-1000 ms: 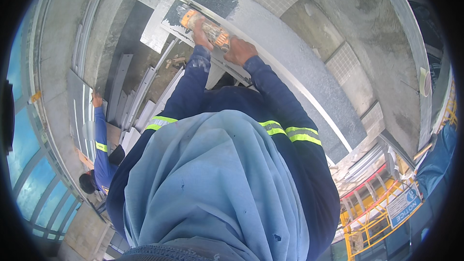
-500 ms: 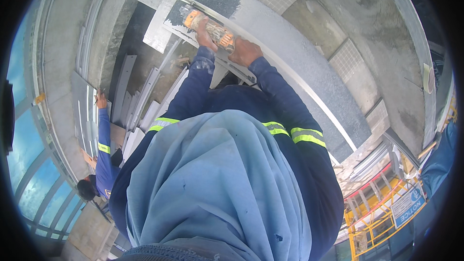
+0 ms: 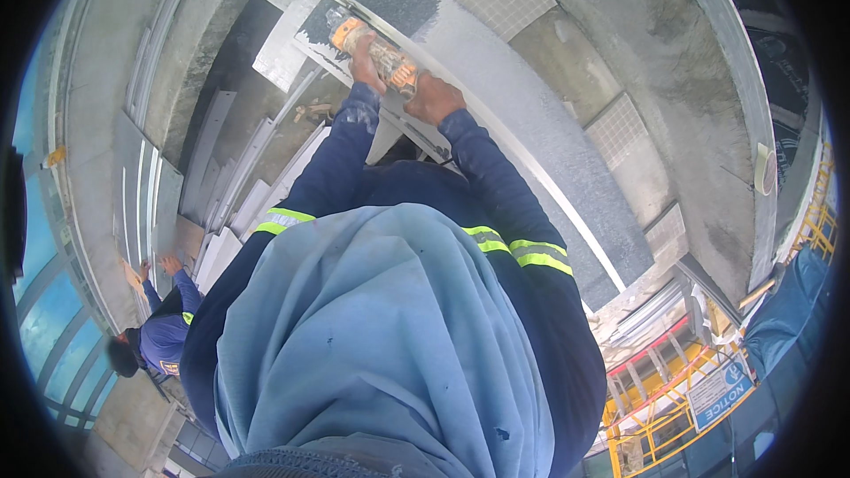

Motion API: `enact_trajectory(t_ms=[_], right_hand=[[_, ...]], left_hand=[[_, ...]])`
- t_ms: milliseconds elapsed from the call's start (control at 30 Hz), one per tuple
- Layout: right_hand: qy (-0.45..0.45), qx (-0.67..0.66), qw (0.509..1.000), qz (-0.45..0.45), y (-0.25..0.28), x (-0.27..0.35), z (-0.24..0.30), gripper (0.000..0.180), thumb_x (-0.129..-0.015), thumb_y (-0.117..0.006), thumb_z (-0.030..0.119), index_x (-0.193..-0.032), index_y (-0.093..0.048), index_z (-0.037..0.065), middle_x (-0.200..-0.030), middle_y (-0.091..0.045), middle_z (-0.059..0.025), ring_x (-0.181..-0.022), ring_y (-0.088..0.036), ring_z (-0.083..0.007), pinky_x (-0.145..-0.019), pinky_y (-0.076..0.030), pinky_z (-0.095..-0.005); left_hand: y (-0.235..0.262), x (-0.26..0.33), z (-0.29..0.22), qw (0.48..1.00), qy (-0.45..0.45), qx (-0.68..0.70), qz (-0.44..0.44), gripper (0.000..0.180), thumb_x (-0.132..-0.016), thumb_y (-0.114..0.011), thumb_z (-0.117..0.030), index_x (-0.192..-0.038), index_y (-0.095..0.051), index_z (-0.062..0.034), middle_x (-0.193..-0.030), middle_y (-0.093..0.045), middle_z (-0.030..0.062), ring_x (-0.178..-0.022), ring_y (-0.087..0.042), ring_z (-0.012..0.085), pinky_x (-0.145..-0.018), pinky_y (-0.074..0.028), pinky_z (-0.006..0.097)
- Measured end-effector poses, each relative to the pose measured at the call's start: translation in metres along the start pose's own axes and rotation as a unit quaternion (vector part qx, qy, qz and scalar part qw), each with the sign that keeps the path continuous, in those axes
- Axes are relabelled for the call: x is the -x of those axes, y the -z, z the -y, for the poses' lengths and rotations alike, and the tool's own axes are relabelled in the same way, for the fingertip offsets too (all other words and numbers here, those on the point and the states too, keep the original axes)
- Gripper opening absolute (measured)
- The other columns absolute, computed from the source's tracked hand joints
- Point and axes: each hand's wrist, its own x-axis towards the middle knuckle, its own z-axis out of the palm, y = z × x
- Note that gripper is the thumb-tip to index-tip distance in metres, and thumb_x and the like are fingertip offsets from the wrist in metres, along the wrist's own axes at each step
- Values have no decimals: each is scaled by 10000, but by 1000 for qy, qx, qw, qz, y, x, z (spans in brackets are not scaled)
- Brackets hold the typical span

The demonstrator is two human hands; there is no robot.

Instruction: The person uses an angle grinder to cut a long rectangular tile on a construction site. They position the tile, cut along a marked line, and then move the cut pieces aside.

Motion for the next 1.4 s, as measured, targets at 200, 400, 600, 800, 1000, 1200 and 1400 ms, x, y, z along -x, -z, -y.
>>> enact_trajectory(t_ms=[200, 400, 600, 800, 1000, 1200, 1400], right_hand=[[-33, 15, 999, 6, 4, 15, -1, 528, -747, -731, 292, -1131, -601, -45, -1052, -705, -277, -1015, -691, -411, -908, -537, -466], [-8, 8, 1000, -6, -1, 14, -8, 578, -729, -740, 343, -1090, -555, -69, -987, -691, -315, -960, -688, -448, -865, -542, -487], [20, 0, 1000, -12, -6, 0, -10, 589, -729, -740, 338, -1100, -554, -79, -991, -686, -322, -957, -686, -455, -857, -540, -497], [3, -3, 1000, -9, -4, 6, -7, 578, -732, -737, 337, -1091, -549, -75, -997, -684, -320, -978, -678, -459, -874, -533, -498], [-6, 1, 1000, -5, 0, 19, -11, 581, -734, -737, 335, -1106, -544, -68, -997, -686, -317, -974, -678, -454, -875, -532, -495], [-1, -3, 1000, -6, 0, 21, -14, 588, -735, -739, 340, -1105, -552, -77, -992, -688, -313, -966, -680, -451, -871, -532, -494], [-9, 11, 1000, -5, -1, 10, -7, 519, -741, -733, 284, -1105, -598, -59, -1031, -705, -282, -997, -693, -419, -892, -543, -468]], left_hand=[[-1, 12, 7, 1000, -6, 4, 3, 465, -812, -761, -243, -1184, -623, 0, -1043, -635, 60, -922, -646, 195, -841, -534, 358], [1, 11, 11, 1000, -14, 12, 4, 467, -818, -759, -240, -1195, -623, -2, -1048, -631, 56, -924, -643, 200, -846, -532, 365], [8, -6, 10, 1000, 6, 21, 19, 453, -820, -754, -240, -1187, -622, -10, -1046, -640, 64, -894, -660, 204, -801, -552, 371], [6, -1, 10, 1000, -4, 13, 16, 462, -820, -754, -223, -1208, -614, -16, -1055, -647, 73, -894, -665, 210, -794, -557, 372], [1, 14, 17, 999, -33, 18, -3, 467, -826, -757, -220, -1208, -621, 12, -1069, -642, 77, -904, -653, 199, -803, -547, 366], [4, 14, 18, 1000, -20, 9, 7, 432, -833, -751, -222, -1177, -630, 8, -1056, -640, 65, -921, -646, 188, -826, -536, 357], [3, 9, 12, 999, -42, 13, 27, 463, -816, -762, -251, -1174, -626, 9, -1030, -648, 71, -895, -662, 211, -804, -548, 376]])
